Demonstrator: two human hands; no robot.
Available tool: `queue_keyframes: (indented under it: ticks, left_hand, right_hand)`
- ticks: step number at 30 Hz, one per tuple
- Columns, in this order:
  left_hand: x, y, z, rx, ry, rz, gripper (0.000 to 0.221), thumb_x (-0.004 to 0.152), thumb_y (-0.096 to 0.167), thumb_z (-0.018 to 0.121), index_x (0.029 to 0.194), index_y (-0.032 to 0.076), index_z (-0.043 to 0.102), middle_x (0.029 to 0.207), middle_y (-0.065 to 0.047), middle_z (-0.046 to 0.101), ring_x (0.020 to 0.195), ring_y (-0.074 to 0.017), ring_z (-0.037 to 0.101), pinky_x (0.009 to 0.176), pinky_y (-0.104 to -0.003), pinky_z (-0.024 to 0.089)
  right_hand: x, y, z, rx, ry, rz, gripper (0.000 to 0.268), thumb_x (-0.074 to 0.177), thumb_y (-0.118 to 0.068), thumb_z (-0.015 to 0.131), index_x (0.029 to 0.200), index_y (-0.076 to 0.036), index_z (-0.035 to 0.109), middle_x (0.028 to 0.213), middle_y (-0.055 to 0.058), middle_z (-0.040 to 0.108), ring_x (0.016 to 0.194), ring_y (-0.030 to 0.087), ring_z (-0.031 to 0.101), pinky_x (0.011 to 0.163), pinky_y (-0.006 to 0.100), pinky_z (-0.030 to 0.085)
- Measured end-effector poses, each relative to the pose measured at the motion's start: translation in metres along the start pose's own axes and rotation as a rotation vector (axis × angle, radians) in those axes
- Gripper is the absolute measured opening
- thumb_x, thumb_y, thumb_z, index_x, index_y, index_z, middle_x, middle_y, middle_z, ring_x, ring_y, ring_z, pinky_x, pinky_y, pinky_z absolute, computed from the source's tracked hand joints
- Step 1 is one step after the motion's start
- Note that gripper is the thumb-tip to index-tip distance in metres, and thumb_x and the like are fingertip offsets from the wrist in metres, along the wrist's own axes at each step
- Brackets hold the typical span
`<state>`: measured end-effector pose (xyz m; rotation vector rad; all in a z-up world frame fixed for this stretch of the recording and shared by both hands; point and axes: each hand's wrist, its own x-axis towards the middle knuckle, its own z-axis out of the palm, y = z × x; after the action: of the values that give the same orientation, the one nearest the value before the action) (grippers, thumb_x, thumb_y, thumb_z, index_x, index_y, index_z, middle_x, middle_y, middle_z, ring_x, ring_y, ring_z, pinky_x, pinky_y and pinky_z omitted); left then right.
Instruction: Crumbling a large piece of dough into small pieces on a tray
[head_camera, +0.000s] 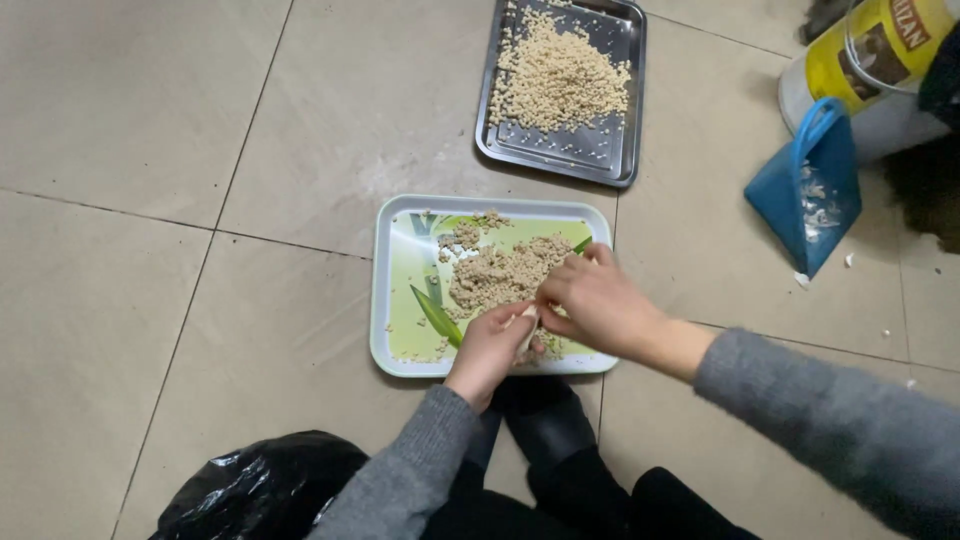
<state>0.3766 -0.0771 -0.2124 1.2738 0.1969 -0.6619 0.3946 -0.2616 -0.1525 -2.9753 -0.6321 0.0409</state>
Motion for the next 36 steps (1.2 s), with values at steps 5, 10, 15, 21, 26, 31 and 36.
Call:
queue_keyframes:
  ticks: [5, 10, 15, 21, 26, 31, 36]
  left_hand:
    - [-0.017, 0.02, 0.004, -0.256, 0.068, 0.106, 0.044, 0.098, 0.016, 0.064, 0.134, -0.009, 0.063, 0.112, -0.021, 0.081, 0.062, -0.0054, 0.067, 0.047, -0.011, 0.045]
    - [-0.001, -0.001, -0.012, -0.407, 0.192, 0.057, 0.04, 0.099, 0.018, 0.069, 0.133, -0.004, 0.064, 0.115, -0.015, 0.077, 0.076, -0.012, 0.07, 0.058, -0.016, 0.053]
    - [-0.004, -0.015, -0.038, -0.335, 0.295, -0.02, 0.043, 0.098, 0.021, 0.073, 0.132, -0.006, 0.067, 0.108, -0.011, 0.072, 0.08, -0.0151, 0.071, 0.063, -0.021, 0.062]
    - [-0.005, -0.045, -0.055, -0.369, 0.301, -0.048, 0.039, 0.098, 0.026, 0.076, 0.123, -0.004, 0.071, 0.106, -0.014, 0.075, 0.085, -0.0188, 0.077, 0.065, -0.021, 0.064]
    - [-0.003, -0.034, -0.041, -0.497, 0.199, -0.018, 0.037, 0.098, 0.017, 0.077, 0.125, -0.006, 0.069, 0.106, -0.016, 0.077, 0.085, -0.0205, 0.077, 0.068, -0.027, 0.067]
    - [0.006, -0.027, -0.029, -0.578, 0.133, -0.038, 0.035, 0.1, 0.016, 0.072, 0.126, -0.006, 0.069, 0.109, -0.018, 0.077, 0.088, -0.0221, 0.077, 0.071, -0.029, 0.066]
    - [0.004, -0.029, -0.023, -0.516, 0.152, -0.05, 0.037, 0.098, 0.013, 0.074, 0.129, -0.007, 0.072, 0.11, -0.02, 0.08, 0.087, -0.0239, 0.078, 0.074, -0.031, 0.066]
  right_hand:
    - [0.041, 0.026, -0.029, -0.425, 0.151, -0.132, 0.03, 0.094, -0.046, 0.06, 0.084, -0.02, 0.071, 0.079, 0.002, 0.075, 0.083, 0.023, 0.073, 0.098, 0.043, 0.042]
    - [0.062, 0.034, -0.021, -0.188, -0.096, 0.013, 0.036, 0.103, -0.047, 0.048, 0.092, -0.02, 0.068, 0.083, 0.007, 0.077, 0.089, 0.031, 0.076, 0.09, 0.043, 0.044]
    - [0.058, 0.008, -0.001, 0.015, -0.221, 0.028, 0.044, 0.107, -0.043, 0.048, 0.089, -0.01, 0.07, 0.079, 0.015, 0.077, 0.086, 0.039, 0.075, 0.091, 0.045, 0.047]
    - [0.039, -0.024, -0.008, 0.259, -0.267, 0.244, 0.022, 0.1, -0.03, 0.065, 0.111, -0.016, 0.077, 0.086, 0.002, 0.081, 0.081, 0.029, 0.077, 0.084, 0.041, 0.055]
    - [0.021, -0.035, -0.015, 0.31, -0.191, 0.366, 0.03, 0.102, -0.04, 0.065, 0.102, -0.014, 0.081, 0.072, 0.006, 0.075, 0.072, 0.033, 0.071, 0.074, 0.044, 0.054]
    - [0.003, -0.048, -0.015, 0.399, -0.072, 0.3, 0.026, 0.094, -0.029, 0.07, 0.115, -0.016, 0.08, 0.093, 0.009, 0.082, 0.078, 0.033, 0.075, 0.075, 0.045, 0.058]
    - [-0.01, -0.041, 0.009, 0.327, 0.034, 0.065, 0.019, 0.092, -0.026, 0.074, 0.108, -0.018, 0.08, 0.089, 0.003, 0.079, 0.069, 0.025, 0.073, 0.074, 0.04, 0.057]
